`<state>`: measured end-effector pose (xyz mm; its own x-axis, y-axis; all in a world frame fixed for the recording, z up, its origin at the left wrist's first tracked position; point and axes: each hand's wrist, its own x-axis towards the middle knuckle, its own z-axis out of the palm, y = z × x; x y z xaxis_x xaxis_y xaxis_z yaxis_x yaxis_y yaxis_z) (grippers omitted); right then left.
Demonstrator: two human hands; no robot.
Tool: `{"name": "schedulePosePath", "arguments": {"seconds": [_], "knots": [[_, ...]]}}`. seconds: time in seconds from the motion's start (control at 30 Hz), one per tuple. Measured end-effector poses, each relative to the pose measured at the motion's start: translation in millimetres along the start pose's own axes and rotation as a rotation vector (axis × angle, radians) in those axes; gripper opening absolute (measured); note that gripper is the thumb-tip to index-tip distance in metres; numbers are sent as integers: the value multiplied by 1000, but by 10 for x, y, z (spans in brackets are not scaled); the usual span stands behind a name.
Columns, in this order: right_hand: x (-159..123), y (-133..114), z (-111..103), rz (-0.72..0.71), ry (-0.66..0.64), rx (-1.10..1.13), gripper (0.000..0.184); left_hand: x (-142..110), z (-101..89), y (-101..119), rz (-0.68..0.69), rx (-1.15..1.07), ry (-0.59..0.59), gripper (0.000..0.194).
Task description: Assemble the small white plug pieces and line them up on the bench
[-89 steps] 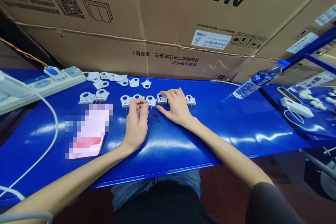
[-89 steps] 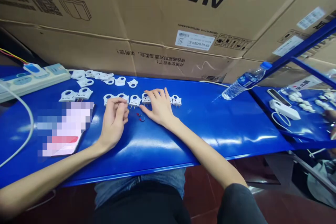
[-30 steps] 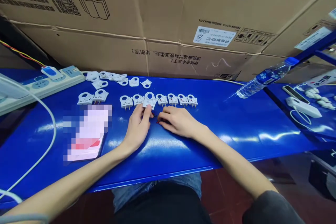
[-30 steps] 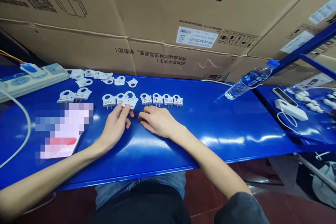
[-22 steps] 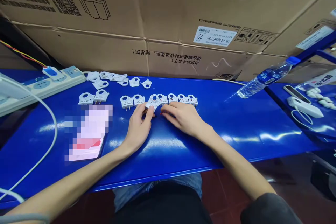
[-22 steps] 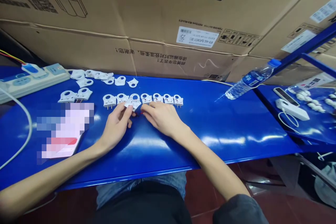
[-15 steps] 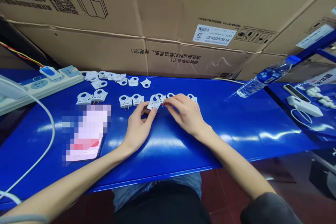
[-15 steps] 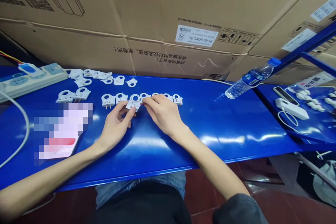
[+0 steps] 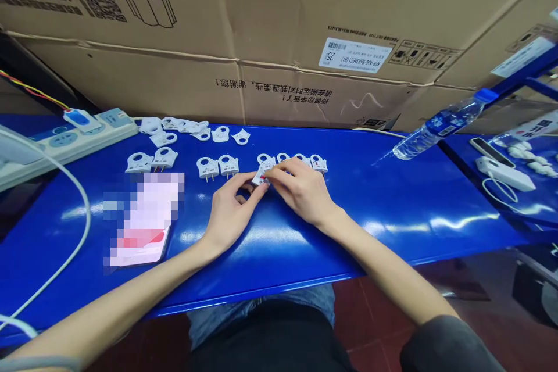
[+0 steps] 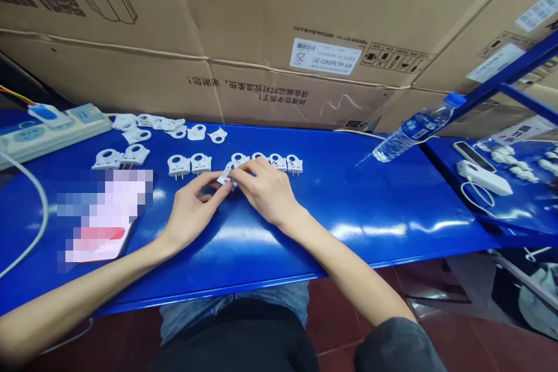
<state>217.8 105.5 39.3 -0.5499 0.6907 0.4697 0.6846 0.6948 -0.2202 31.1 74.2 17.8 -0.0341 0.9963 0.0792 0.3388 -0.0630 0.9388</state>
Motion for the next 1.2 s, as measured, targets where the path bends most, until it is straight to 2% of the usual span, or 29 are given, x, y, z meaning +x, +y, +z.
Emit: {"name": "schedulePosePath", "arguments": {"seconds": [0.57, 0.8, 0.97, 1.2], "knots": [[11, -8, -41, 12, -54, -2, 24, -8, -8, -14, 32, 18, -8, 39], [-2, 8, 9, 26, 36, 43, 22, -1, 2, -7, 12, -33, -28, 40], [3, -4, 17, 42, 101, 157, 16, -6, 4, 17, 13, -56, -31, 42], [11, -36, 47, 164, 108, 325, 13, -7, 1, 6, 39, -30, -36, 40]]}}
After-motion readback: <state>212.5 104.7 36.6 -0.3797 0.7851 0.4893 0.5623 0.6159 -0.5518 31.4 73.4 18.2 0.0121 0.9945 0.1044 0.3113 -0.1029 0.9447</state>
